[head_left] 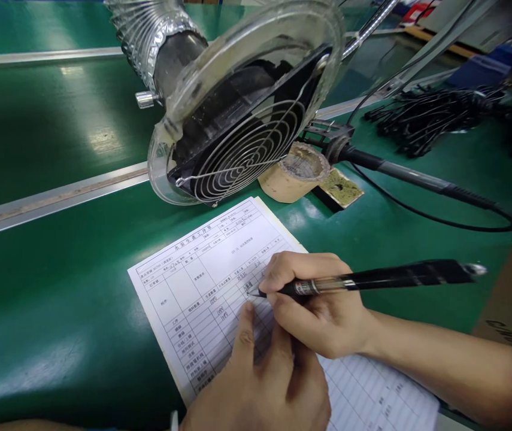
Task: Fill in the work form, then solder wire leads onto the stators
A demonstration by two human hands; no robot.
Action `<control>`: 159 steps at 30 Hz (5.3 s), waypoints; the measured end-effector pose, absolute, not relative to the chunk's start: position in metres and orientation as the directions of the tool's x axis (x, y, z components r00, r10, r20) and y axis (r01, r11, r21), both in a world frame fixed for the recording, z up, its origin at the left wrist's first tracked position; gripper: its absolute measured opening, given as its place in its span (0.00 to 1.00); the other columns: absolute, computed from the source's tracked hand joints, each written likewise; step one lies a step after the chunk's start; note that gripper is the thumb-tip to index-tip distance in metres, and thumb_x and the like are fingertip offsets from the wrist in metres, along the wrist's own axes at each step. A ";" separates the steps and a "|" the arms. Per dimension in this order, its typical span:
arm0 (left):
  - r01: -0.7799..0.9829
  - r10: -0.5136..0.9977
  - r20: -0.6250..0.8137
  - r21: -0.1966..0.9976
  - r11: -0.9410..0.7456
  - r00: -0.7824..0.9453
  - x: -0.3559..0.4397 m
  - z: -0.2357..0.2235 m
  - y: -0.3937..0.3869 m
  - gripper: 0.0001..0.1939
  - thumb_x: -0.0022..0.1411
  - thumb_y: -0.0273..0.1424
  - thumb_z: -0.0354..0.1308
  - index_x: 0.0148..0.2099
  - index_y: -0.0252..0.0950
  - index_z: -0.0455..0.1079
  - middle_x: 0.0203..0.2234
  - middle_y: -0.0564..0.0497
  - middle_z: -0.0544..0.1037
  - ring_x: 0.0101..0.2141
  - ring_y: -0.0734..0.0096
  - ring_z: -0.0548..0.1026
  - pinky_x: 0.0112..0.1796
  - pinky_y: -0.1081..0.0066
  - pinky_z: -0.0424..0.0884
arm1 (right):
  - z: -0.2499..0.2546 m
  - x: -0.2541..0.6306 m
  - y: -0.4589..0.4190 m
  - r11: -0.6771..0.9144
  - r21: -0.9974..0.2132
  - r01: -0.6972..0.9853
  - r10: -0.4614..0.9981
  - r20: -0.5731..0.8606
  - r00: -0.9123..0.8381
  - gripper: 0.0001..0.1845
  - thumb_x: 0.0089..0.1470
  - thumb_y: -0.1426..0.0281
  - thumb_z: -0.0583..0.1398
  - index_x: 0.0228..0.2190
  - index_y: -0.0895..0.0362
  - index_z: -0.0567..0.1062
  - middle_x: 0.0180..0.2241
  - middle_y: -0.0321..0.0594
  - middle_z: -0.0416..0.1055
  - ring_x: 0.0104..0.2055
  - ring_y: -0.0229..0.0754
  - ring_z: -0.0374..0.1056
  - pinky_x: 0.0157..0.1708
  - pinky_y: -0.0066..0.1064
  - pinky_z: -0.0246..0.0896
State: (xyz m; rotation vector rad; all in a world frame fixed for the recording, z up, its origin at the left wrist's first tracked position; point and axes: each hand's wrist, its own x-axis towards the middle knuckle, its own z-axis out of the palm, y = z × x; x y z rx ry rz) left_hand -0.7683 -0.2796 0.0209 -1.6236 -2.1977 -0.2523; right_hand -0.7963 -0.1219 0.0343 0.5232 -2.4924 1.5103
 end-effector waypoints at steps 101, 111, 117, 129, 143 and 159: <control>0.966 0.911 0.359 -0.074 0.247 -0.205 -0.772 0.027 -0.283 0.14 0.65 0.32 0.49 0.47 0.35 0.74 0.43 0.51 0.78 0.45 0.53 0.76 0.42 0.54 0.78 | 0.036 -0.797 -0.117 0.412 -0.834 -0.368 -0.159 0.332 -0.930 0.08 0.41 0.81 0.54 0.23 0.57 0.67 0.17 0.32 0.64 0.16 0.29 0.53 0.15 0.24 0.50; 0.969 0.922 0.346 -0.109 0.223 -0.173 -0.773 0.028 -0.283 0.16 0.67 0.35 0.49 0.48 0.34 0.73 0.43 0.47 0.77 0.46 0.53 0.74 0.42 0.52 0.74 | 0.041 -0.805 -0.101 0.230 -0.960 -0.162 -0.047 0.155 -0.987 0.05 0.44 0.77 0.56 0.22 0.57 0.69 0.18 0.34 0.67 0.19 0.34 0.61 0.17 0.25 0.55; 0.965 0.929 0.337 -0.149 0.216 -0.156 -0.772 0.025 -0.284 0.17 0.68 0.38 0.48 0.49 0.35 0.73 0.44 0.49 0.77 0.46 0.55 0.74 0.43 0.54 0.73 | 0.041 -0.810 -0.091 0.332 -0.925 -0.183 -0.046 0.178 -0.983 0.03 0.42 0.76 0.57 0.23 0.58 0.71 0.19 0.35 0.68 0.19 0.33 0.62 0.17 0.24 0.56; 0.970 0.941 0.307 -0.149 0.194 -0.141 -0.774 0.028 -0.285 0.18 0.69 0.37 0.45 0.50 0.35 0.72 0.44 0.51 0.77 0.46 0.56 0.75 0.44 0.56 0.74 | 0.034 -0.808 -0.093 0.445 -0.825 -0.349 -0.179 0.300 -0.937 0.06 0.41 0.79 0.54 0.22 0.56 0.67 0.17 0.32 0.63 0.17 0.31 0.56 0.15 0.23 0.52; 0.967 0.935 0.320 -0.148 0.206 -0.150 -0.773 0.026 -0.283 0.17 0.68 0.37 0.47 0.49 0.36 0.73 0.45 0.51 0.77 0.46 0.55 0.75 0.43 0.56 0.75 | 0.034 -0.806 -0.092 0.447 -0.816 -0.367 -0.162 0.329 -0.930 0.07 0.41 0.80 0.54 0.22 0.55 0.66 0.16 0.32 0.62 0.18 0.34 0.60 0.16 0.25 0.53; 0.972 0.952 0.278 -0.158 0.176 -0.127 -0.772 0.027 -0.287 0.19 0.69 0.39 0.47 0.53 0.34 0.70 0.48 0.47 0.75 0.48 0.54 0.73 0.45 0.55 0.73 | 0.034 -0.805 -0.092 0.485 -0.789 -0.377 -0.138 0.357 -0.924 0.07 0.41 0.80 0.54 0.22 0.56 0.66 0.17 0.31 0.62 0.18 0.32 0.58 0.16 0.24 0.52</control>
